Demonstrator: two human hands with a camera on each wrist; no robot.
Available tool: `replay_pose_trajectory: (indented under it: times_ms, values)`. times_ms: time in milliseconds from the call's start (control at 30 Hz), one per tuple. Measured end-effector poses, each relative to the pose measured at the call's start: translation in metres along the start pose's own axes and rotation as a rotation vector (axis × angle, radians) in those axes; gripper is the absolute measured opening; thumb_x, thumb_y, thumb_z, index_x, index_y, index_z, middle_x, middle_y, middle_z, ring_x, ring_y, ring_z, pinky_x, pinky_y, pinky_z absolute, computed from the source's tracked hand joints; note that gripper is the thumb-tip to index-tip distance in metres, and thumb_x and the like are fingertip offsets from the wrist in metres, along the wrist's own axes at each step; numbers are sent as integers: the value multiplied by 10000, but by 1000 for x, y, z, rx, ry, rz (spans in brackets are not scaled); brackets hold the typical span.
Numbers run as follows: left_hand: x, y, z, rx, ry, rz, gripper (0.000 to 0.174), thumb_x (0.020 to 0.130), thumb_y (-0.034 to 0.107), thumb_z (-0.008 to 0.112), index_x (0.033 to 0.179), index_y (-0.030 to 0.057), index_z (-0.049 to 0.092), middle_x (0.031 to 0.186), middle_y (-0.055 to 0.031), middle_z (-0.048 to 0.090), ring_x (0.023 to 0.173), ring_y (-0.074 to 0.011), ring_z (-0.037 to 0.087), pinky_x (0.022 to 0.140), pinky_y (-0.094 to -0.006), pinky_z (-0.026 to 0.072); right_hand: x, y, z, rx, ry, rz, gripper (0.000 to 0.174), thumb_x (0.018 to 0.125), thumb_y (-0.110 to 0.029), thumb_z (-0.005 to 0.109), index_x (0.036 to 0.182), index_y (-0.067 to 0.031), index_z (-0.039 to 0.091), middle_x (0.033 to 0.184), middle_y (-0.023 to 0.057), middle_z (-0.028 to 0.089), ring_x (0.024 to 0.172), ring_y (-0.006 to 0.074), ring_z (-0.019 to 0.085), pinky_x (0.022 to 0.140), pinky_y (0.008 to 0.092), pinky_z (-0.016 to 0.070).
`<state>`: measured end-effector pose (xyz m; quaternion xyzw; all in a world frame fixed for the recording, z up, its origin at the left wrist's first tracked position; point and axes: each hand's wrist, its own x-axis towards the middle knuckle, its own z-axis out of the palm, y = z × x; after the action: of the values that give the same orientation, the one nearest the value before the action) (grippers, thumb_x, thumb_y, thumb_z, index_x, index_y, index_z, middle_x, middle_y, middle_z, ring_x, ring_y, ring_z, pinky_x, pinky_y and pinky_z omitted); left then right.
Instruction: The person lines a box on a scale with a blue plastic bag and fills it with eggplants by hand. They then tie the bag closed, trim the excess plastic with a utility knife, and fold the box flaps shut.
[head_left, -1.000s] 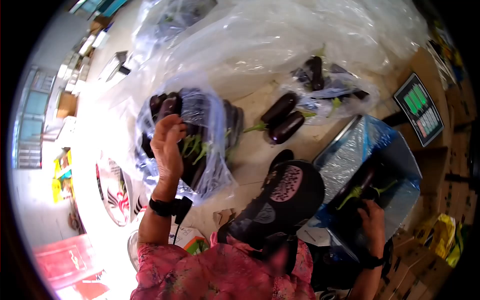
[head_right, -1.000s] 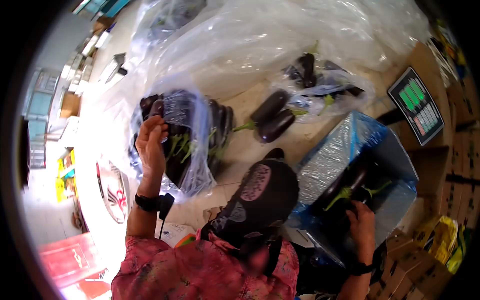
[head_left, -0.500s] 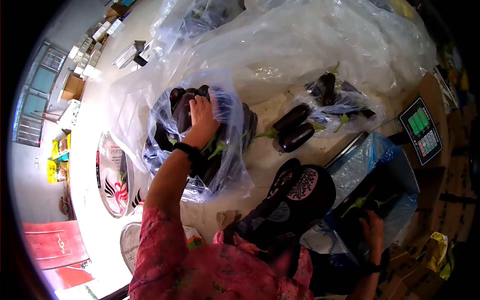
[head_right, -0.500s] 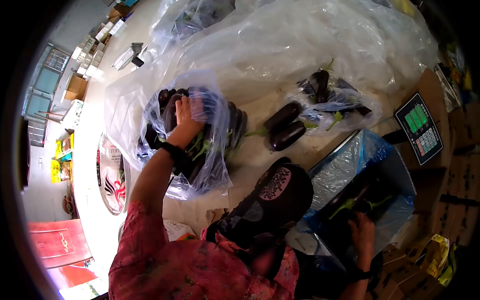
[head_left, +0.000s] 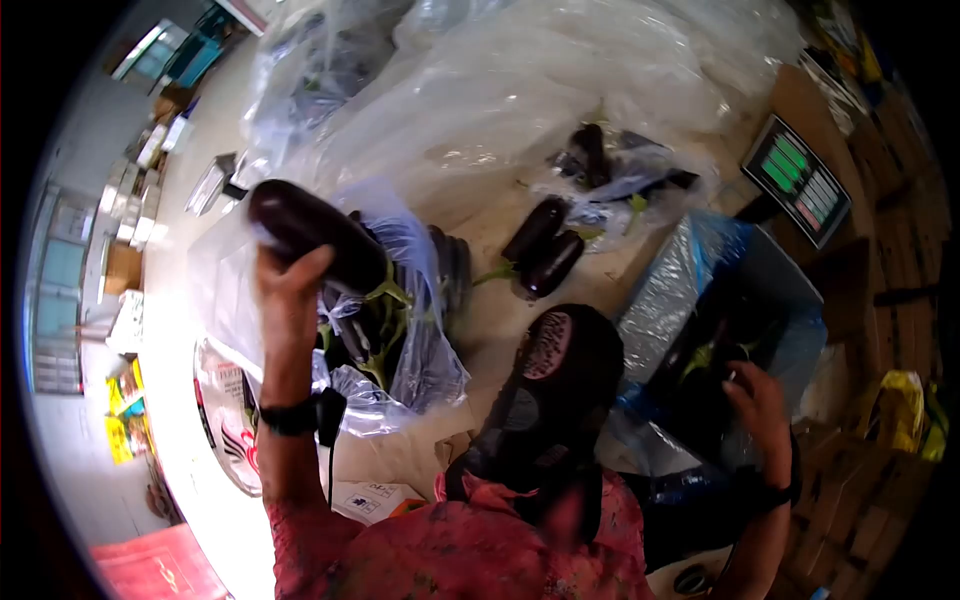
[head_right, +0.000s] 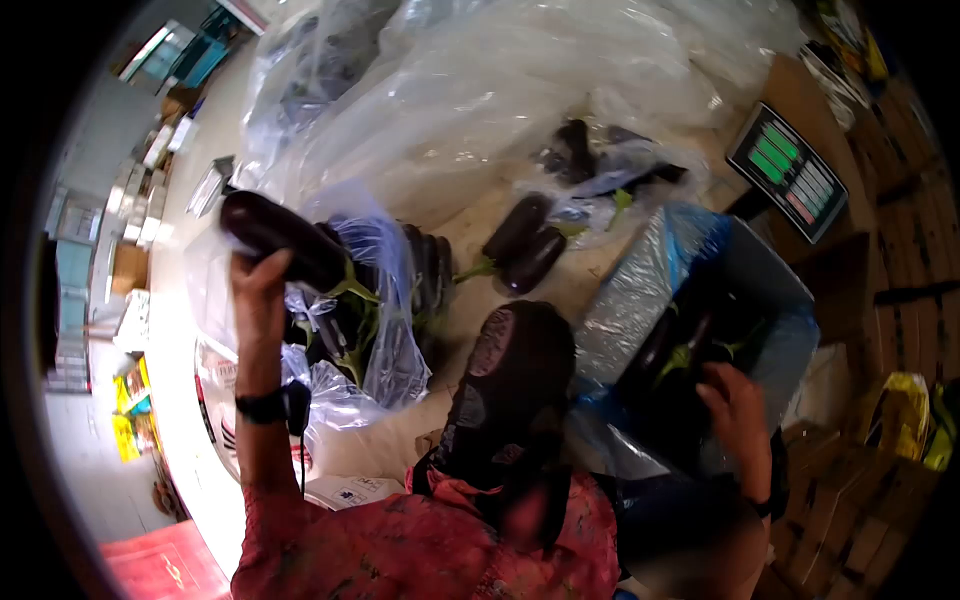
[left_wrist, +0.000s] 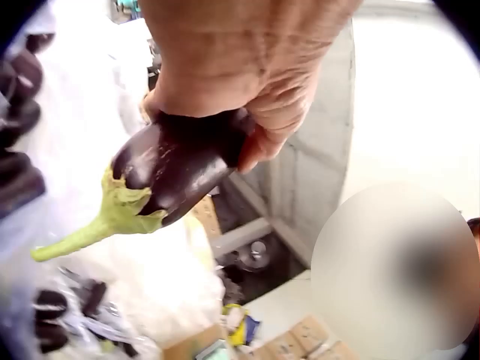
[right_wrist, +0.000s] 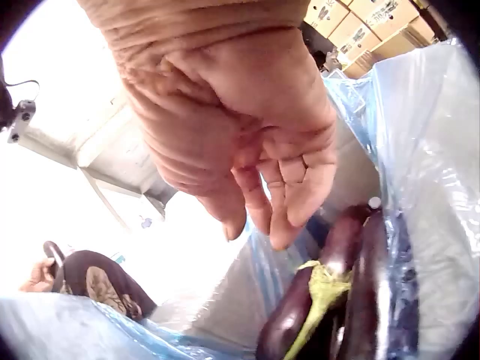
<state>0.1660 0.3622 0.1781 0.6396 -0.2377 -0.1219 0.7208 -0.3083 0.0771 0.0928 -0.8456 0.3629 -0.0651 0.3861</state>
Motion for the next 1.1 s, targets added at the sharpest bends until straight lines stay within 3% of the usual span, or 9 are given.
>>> replay_pose_trajectory:
  times_ms: [133, 267, 367, 467, 533, 667, 900, 933, 1100]
  values:
    - [-22, 43, 55, -207, -297, 248, 731, 800, 114, 717, 1437, -2, 377, 1378, -154, 515, 1292, -315, 497, 1102, -460, 402, 9, -52, -22, 556, -189, 96, 368, 970, -252, 590, 1221, 16, 590, 944, 66, 637, 832, 135, 607, 729, 273, 491]
    - [-58, 46, 184, 54, -421, 565, 872, 783, 337, 790, 1457, 10, 343, 1394, -195, 493, 1280, -351, 502, 1095, -474, 415, 19, -85, -26, 963, -200, -35, 634, 1005, -492, 443, 1391, 10, 432, 1154, 151, 633, 1018, 216, 624, 856, 341, 506]
    - [-68, 35, 268, 42, -818, 778, 643, 820, 220, 753, 1352, 24, 449, 1353, -181, 518, 1245, -351, 526, 1060, -463, 430, 23, -94, -33, 1456, -225, -79, 787, 977, -628, 381, 1479, -26, 315, 1272, 156, 604, 1162, 225, 592, 930, 376, 496]
    - [-93, 17, 320, -67, -1192, 873, 542, 747, 76, 764, 1247, 48, 555, 1314, -160, 526, 1196, -361, 528, 1026, -450, 423, 10, -96, -47, 1469, 164, 185, 455, 998, -439, 505, 1267, -78, 570, 1184, 73, 639, 1031, 165, 625, 923, 379, 496]
    - [-110, 17, 324, 93, -1289, 780, 581, 723, 7, 700, 1277, 95, 553, 1296, -172, 528, 1178, -382, 519, 1034, -449, 402, 11, -44, -46, 1429, 176, 51, 500, 951, -322, 607, 1357, -52, 499, 1215, 83, 604, 1102, 184, 582, 927, 381, 486]
    - [-101, -2, 306, 397, -1439, 113, 586, 797, 28, 620, 1370, 54, 500, 1228, -169, 616, 1133, -283, 605, 987, -377, 468, -7, -21, -51, 1050, 240, 222, 910, 854, -380, 713, 1519, -13, 213, 1299, 132, 505, 1168, 251, 534, 928, 385, 471]
    - [-93, -28, 304, 439, -1407, -213, 482, 867, 90, 614, 1339, 49, 529, 1161, -120, 638, 1070, -197, 610, 943, -332, 484, 24, 34, -17, 279, 205, 138, 980, 762, -394, 757, 1492, 36, 263, 1370, 289, 490, 1293, 388, 482, 1061, 383, 393]
    - [-91, -31, 305, 430, -1400, -221, 470, 875, 101, 618, 1334, 48, 534, 1151, -110, 638, 1058, -187, 608, 936, -323, 483, 29, 32, -12, 247, 132, 179, 942, 786, -390, 747, 1511, -26, 268, 1320, 252, 525, 1261, 342, 503, 1050, 370, 389]
    - [-89, -28, 308, 456, -1358, -261, 449, 889, 120, 630, 1323, 45, 541, 1122, -85, 632, 1030, -158, 599, 916, -302, 479, 50, 18, 11, 110, 27, 261, 952, 763, -352, 764, 1509, -29, 269, 1283, 260, 544, 1208, 401, 523, 1039, 415, 403]
